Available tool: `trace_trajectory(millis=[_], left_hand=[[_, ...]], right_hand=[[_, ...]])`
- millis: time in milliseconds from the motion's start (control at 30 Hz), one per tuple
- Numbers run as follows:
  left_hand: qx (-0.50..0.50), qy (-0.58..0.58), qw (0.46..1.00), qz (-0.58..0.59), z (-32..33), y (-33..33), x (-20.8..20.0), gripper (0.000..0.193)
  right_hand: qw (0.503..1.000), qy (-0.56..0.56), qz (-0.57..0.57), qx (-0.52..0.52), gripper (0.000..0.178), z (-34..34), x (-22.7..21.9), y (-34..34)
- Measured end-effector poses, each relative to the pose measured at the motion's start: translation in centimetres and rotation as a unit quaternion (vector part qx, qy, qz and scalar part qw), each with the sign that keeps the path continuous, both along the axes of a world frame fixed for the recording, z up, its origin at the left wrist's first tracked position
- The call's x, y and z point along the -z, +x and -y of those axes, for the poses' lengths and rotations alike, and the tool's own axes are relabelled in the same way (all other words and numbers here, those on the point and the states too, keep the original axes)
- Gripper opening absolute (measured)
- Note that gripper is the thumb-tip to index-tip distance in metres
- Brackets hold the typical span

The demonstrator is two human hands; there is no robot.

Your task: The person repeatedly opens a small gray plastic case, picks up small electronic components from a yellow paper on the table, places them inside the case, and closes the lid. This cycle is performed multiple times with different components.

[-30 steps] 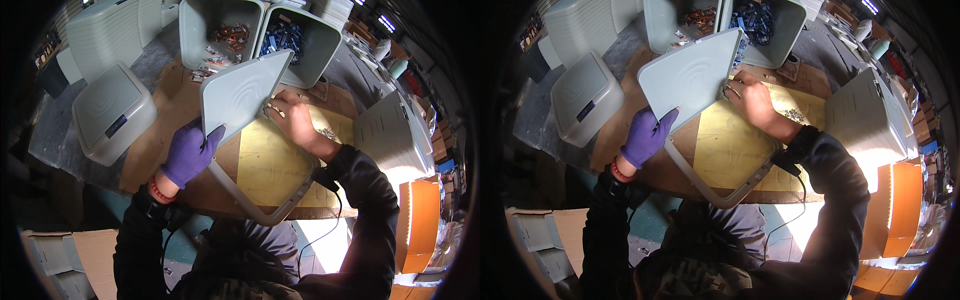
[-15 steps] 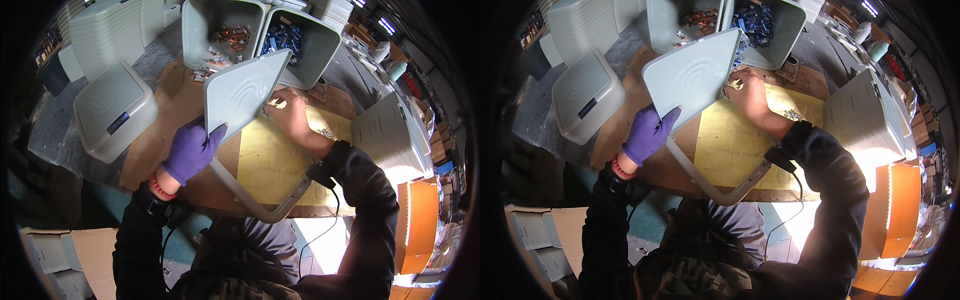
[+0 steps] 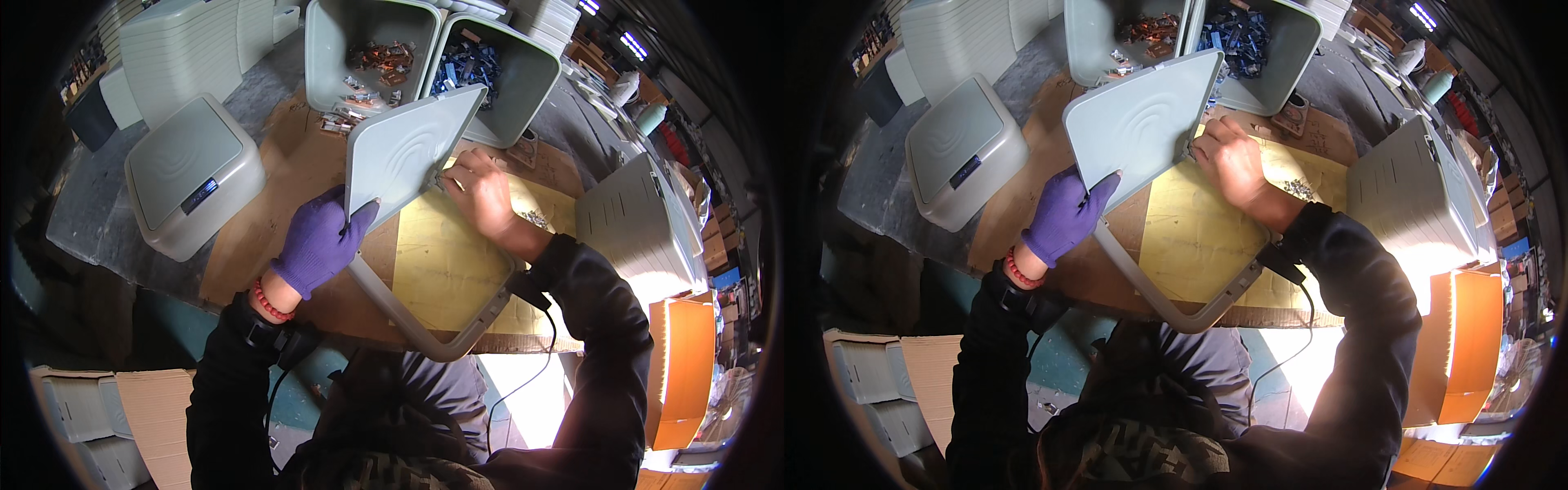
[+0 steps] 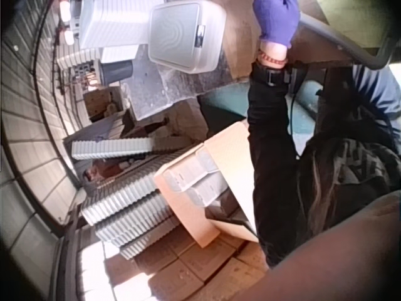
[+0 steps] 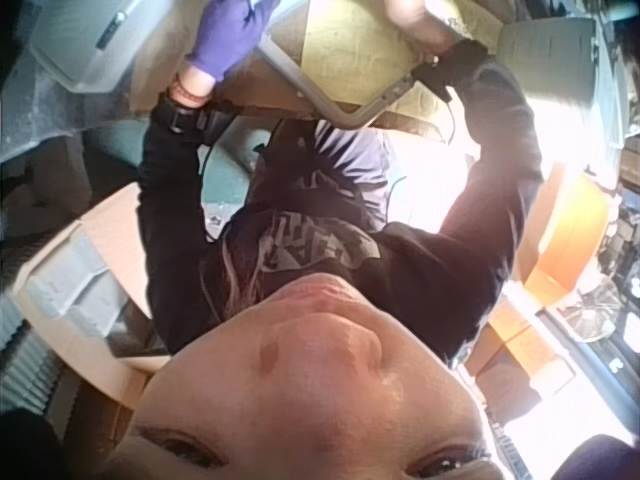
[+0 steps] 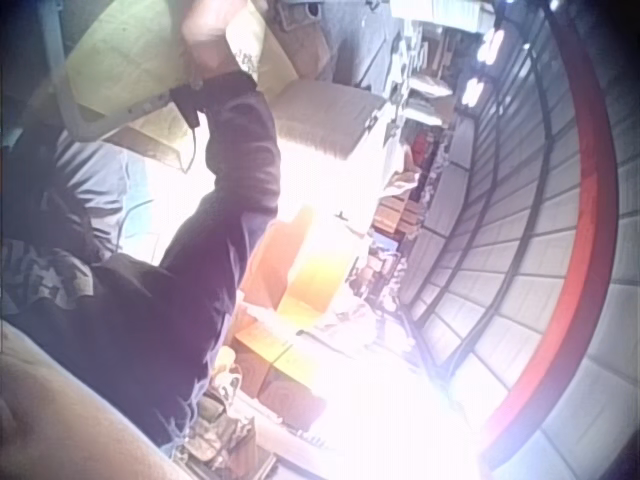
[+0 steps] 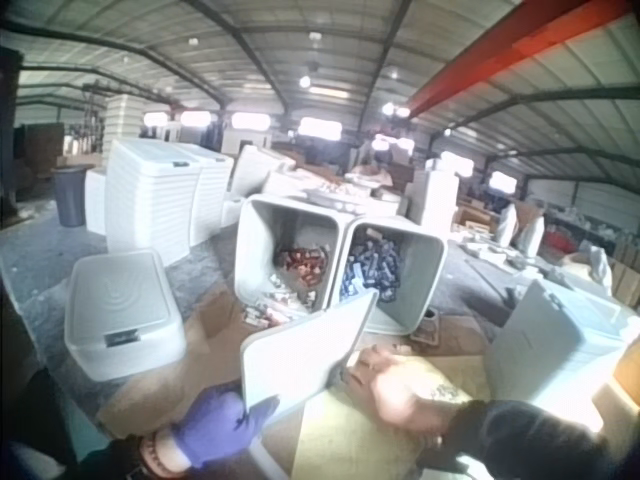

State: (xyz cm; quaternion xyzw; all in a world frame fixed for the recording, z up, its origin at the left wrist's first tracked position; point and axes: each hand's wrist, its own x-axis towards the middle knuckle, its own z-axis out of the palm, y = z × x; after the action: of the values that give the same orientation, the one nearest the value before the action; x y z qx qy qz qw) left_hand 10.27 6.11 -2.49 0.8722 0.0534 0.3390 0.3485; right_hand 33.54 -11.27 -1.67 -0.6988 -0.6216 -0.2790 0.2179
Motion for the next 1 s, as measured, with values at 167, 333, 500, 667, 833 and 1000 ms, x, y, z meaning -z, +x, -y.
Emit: trace_trajectory(millis=[167, 333, 500, 667, 833, 1000], left_hand=[[-0.008, 0.019, 1.000, 0.005, 0.0, 0.0, -0.1, 0.030], [-0.038, 0.038, 0.999, -0.003, 0.8, 0.1, -0.4, 0.029], [-0.031, 0.105, 0.994, 0.031, 1.8, 0.1, -0.2, 0.031], [-0.050, 0.080, 0.995, -0.017, 1.4, 0.2, 0.1, 0.031], [-0.058, 0.042, 0.997, 0.016, 0.2, 0.2, -0.1, 0.028], [-0.064, -0.042, 0.997, 0.018, -1.8, -0.4, -0.7, 0.025]], right_hand=[[0.996, -0.040, 0.085, -0.004, 0.008, -0.1, -0.1, 0.1], [0.987, -0.074, 0.139, -0.015, 0.009, -0.5, 0.2, 0.4], [0.997, -0.029, 0.038, 0.065, 0.015, -1.5, 0.8, 0.5], [0.967, -0.001, -0.131, 0.220, 0.036, -2.2, 0.2, -0.5], [0.918, -0.254, -0.243, 0.182, 0.043, -2.2, -3.9, 2.4], [0.942, -0.144, -0.267, 0.140, 0.027, -3.1, -4.4, 8.4]])
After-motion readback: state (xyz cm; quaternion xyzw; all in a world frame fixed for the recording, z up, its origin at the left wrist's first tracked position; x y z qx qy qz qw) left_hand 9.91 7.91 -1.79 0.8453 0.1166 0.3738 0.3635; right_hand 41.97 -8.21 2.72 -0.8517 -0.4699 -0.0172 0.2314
